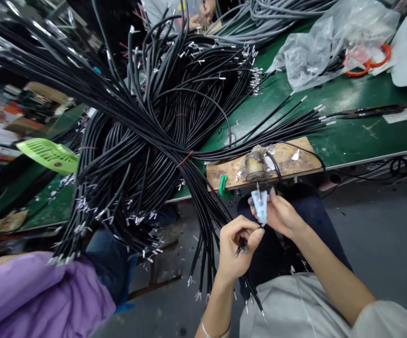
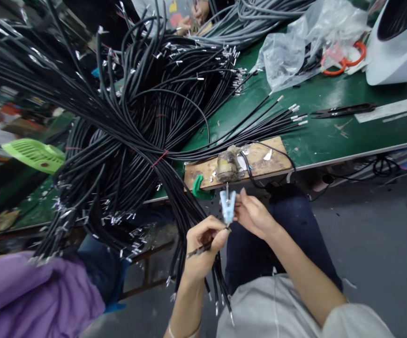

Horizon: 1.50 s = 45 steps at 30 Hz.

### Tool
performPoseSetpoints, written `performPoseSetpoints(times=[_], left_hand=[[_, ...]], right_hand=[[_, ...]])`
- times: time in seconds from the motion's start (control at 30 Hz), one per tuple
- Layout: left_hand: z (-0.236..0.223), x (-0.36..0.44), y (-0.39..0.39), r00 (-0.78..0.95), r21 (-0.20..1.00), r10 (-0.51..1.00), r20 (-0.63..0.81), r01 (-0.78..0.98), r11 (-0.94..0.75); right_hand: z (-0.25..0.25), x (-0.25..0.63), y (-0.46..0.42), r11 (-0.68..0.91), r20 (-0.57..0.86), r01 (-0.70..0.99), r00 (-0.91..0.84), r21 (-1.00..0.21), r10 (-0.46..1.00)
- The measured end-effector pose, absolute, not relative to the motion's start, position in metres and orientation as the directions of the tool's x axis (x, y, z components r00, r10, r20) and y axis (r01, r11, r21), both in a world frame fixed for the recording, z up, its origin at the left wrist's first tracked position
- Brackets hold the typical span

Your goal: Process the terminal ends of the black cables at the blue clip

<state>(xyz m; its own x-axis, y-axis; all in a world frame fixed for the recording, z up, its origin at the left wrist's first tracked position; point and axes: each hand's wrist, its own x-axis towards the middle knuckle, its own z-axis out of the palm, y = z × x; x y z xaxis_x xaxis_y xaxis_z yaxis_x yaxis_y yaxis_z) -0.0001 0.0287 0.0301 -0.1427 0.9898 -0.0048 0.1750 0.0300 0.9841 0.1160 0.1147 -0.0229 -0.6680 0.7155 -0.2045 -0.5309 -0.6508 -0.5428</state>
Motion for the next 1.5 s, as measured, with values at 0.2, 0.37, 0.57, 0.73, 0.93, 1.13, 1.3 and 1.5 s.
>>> performPoseSetpoints(times=[0.2,0.37,0.57,0.73,0.93,1.13,1.3,1.5], left_hand=[[0.028,-0.008,0.023,-0.073,0.968,0.992,0.098,0.240,-0.078],[0.024,-0.003,0.029,-0.004,0.940,1.000,0.030,0.340,-0.026],[0.024,-0.004,0.026,0.015,0.940,0.995,0.099,0.325,-0.098],[0.028,-0.001,0.017,-0.033,0.916,0.983,0.180,0.369,-0.155],[0.022,0.018,0.013,-0.158,0.823,0.982,0.107,0.569,0.002],[0.024,0.018,0.015,-0.206,0.853,0.975,0.089,0.521,0.032],[0.027,0.017,0.016,-0.214,0.867,0.971,0.106,0.498,0.015],[0.028,0.015,0.018,-0.163,0.860,0.983,0.086,0.510,0.009]], right_hand=[[-0.044,0.154,0.101,-0.444,-0.222,-0.449,-0.465,-0.776,0.857],[-0.009,0.172,0.072,0.236,0.261,-0.111,-0.395,-0.965,0.881],[0.009,0.158,0.064,0.402,0.405,-0.080,-0.327,-0.912,0.854],[-0.006,0.153,0.071,0.095,0.166,-0.213,-0.344,-0.972,0.924],[-0.009,0.137,0.058,0.265,0.266,-0.011,-0.037,-0.964,0.963],[-0.016,0.128,0.053,0.005,0.069,-0.382,-0.155,-0.924,0.985],[-0.015,0.126,0.055,-0.375,-0.185,-0.641,-0.345,-0.669,0.920],[-0.019,0.134,0.061,-0.324,-0.172,-0.547,-0.311,-0.772,0.935]])
